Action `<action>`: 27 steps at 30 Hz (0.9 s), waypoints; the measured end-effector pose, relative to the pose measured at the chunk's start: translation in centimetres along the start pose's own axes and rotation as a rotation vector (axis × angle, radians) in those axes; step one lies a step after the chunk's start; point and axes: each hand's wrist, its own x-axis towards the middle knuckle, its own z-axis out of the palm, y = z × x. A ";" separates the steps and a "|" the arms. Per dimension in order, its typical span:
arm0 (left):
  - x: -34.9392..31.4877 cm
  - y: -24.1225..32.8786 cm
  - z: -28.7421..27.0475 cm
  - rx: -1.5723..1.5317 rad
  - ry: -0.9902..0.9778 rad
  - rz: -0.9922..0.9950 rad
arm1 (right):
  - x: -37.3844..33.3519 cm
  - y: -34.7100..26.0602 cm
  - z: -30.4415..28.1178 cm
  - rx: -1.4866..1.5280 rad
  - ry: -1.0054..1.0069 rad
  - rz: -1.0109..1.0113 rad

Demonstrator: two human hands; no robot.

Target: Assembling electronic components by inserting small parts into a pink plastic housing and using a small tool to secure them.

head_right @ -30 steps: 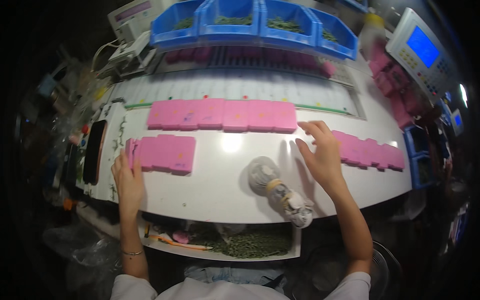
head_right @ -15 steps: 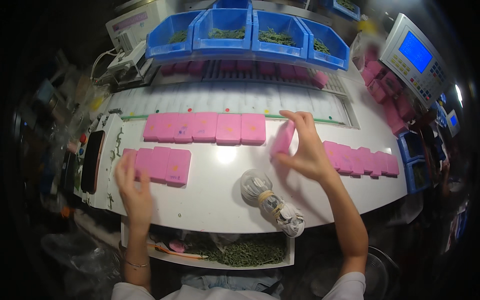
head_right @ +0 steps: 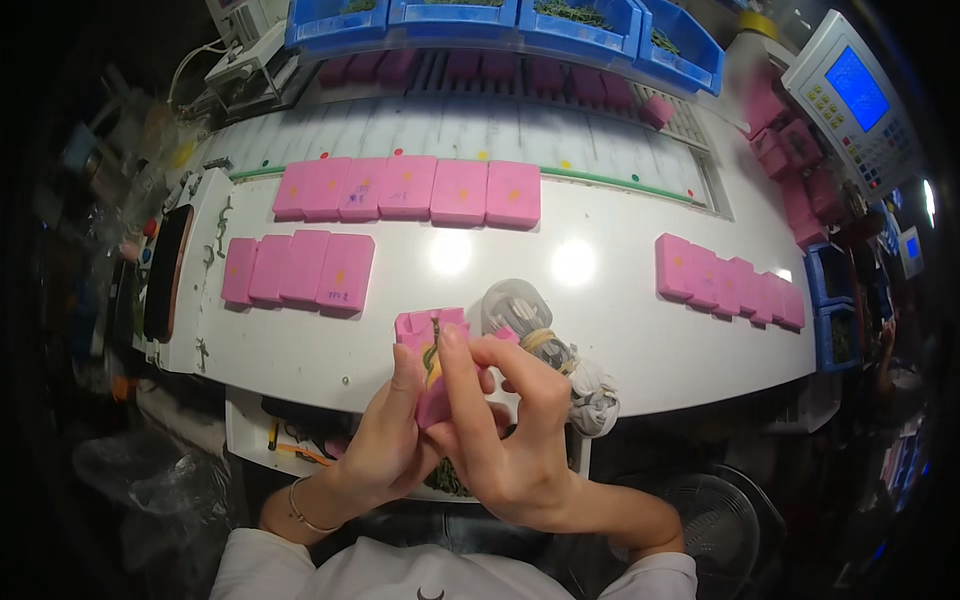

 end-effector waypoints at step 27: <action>0.2 0.8 -2.3 0.351 0.119 0.079 | 1.4 1.7 -0.3 0.635 -0.295 0.485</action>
